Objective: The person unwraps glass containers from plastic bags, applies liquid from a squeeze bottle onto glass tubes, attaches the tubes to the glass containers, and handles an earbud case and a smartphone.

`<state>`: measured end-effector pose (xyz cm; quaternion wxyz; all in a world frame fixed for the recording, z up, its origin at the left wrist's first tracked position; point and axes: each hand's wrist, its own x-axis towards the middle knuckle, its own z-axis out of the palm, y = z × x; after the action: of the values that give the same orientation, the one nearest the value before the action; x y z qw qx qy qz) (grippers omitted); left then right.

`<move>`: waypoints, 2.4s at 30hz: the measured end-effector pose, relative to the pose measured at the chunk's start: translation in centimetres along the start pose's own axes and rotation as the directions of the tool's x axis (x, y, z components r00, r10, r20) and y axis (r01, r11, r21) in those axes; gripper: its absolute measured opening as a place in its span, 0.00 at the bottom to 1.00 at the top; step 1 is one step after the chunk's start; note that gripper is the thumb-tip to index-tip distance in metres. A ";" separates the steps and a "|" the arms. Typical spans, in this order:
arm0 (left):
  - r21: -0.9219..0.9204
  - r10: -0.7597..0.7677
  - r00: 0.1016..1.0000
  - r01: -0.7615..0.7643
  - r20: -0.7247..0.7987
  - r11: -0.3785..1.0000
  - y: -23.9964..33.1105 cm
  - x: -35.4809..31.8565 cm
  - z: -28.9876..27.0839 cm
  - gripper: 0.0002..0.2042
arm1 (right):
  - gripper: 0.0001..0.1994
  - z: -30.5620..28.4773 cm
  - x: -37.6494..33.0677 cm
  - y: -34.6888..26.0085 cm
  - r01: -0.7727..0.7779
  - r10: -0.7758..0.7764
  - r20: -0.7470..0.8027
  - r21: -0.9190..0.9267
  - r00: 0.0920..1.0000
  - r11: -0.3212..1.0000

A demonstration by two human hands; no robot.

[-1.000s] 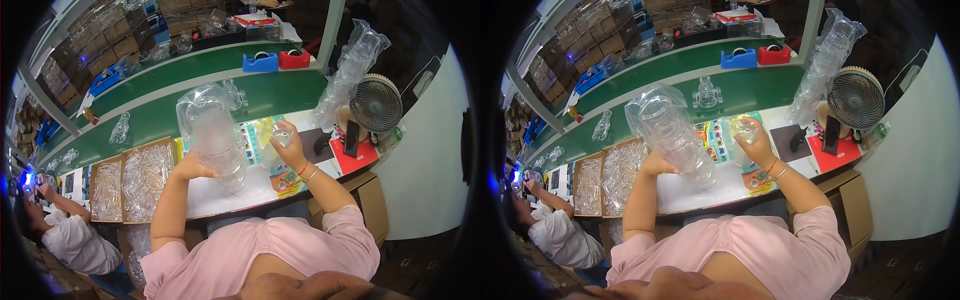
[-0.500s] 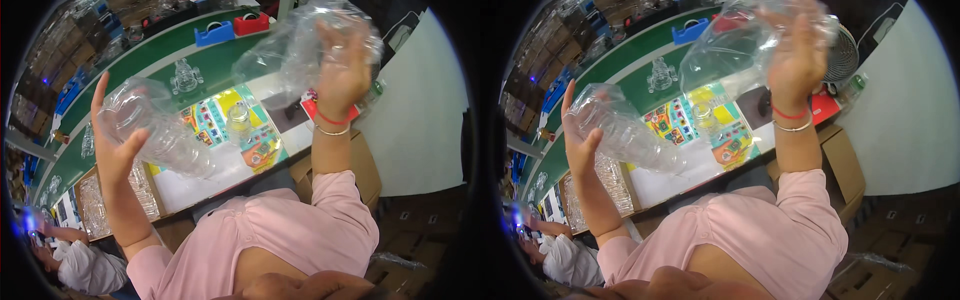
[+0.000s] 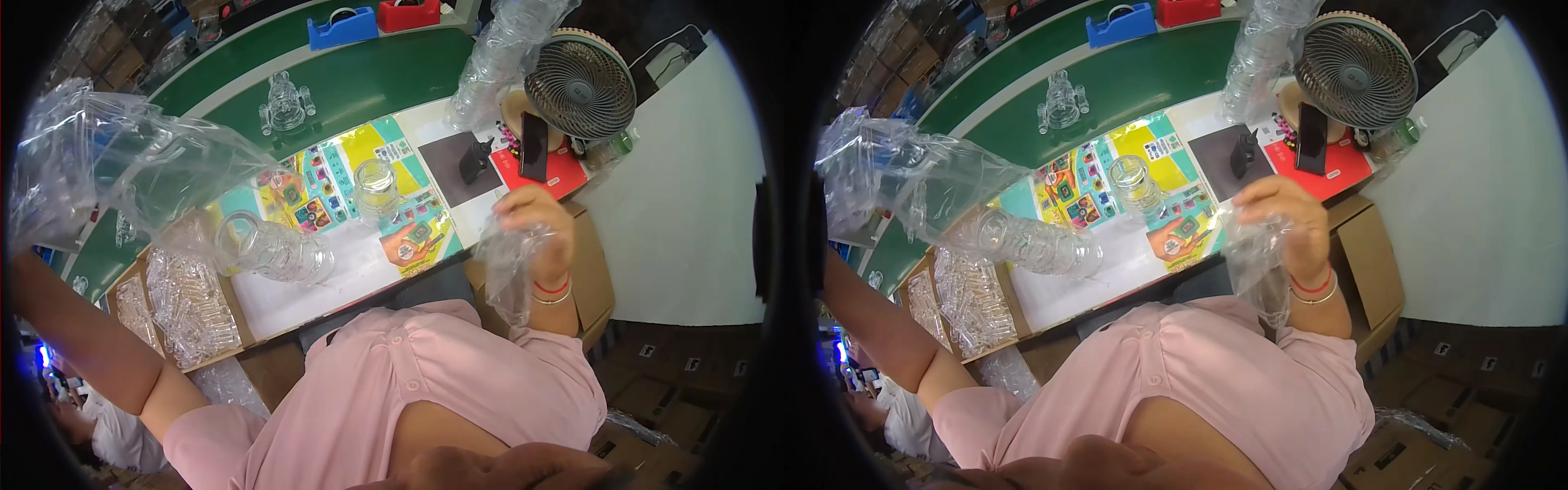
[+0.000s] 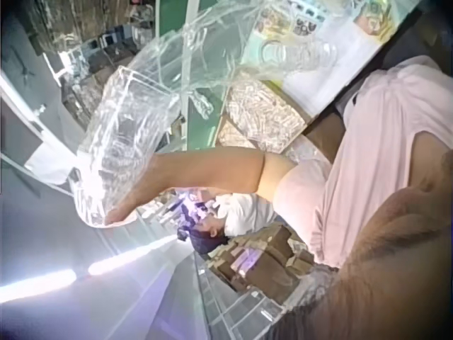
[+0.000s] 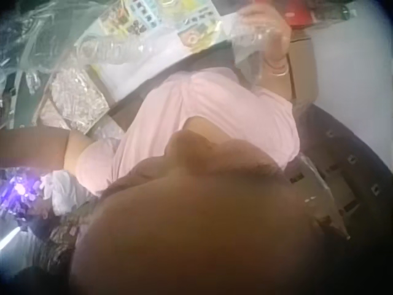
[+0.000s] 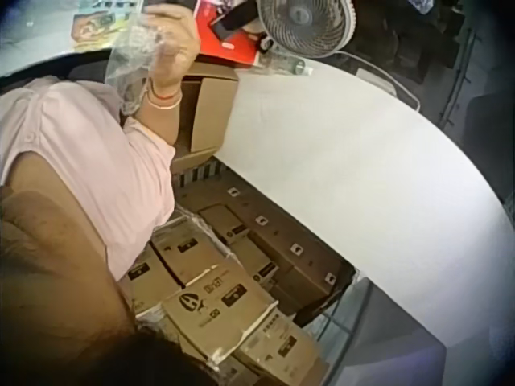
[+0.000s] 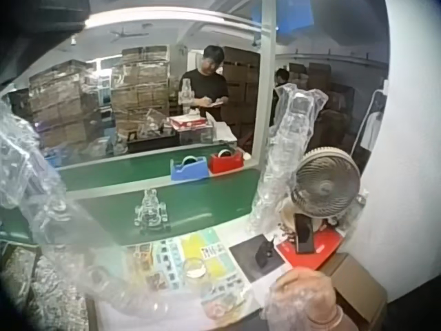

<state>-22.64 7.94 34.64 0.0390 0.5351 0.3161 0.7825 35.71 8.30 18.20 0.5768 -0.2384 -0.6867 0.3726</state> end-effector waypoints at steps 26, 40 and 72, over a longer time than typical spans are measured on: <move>-0.217 -0.302 0.926 0.254 -0.228 0.943 -3.9 -9.8 13.6 0.41 | 0.36 16.8 8.5 3.7 -0.574 0.445 0.386 0.349 0.808 0.741; 0.285 0.051 0.990 -0.086 0.128 0.955 -8.3 -10.4 3.9 0.20 | 0.23 3.3 7.9 2.1 -0.028 0.013 0.027 0.702 1.000 0.711; 0.684 -0.398 0.694 -0.186 0.599 0.705 4.9 -8.0 7.0 0.17 | 0.07 2.7 -9.3 6.3 -0.616 0.609 0.121 0.279 0.784 0.737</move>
<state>-11.80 3.98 32.36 0.0013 0.7455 0.5804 0.3278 34.49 4.44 7.43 0.4441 -0.3553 -0.5107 0.6448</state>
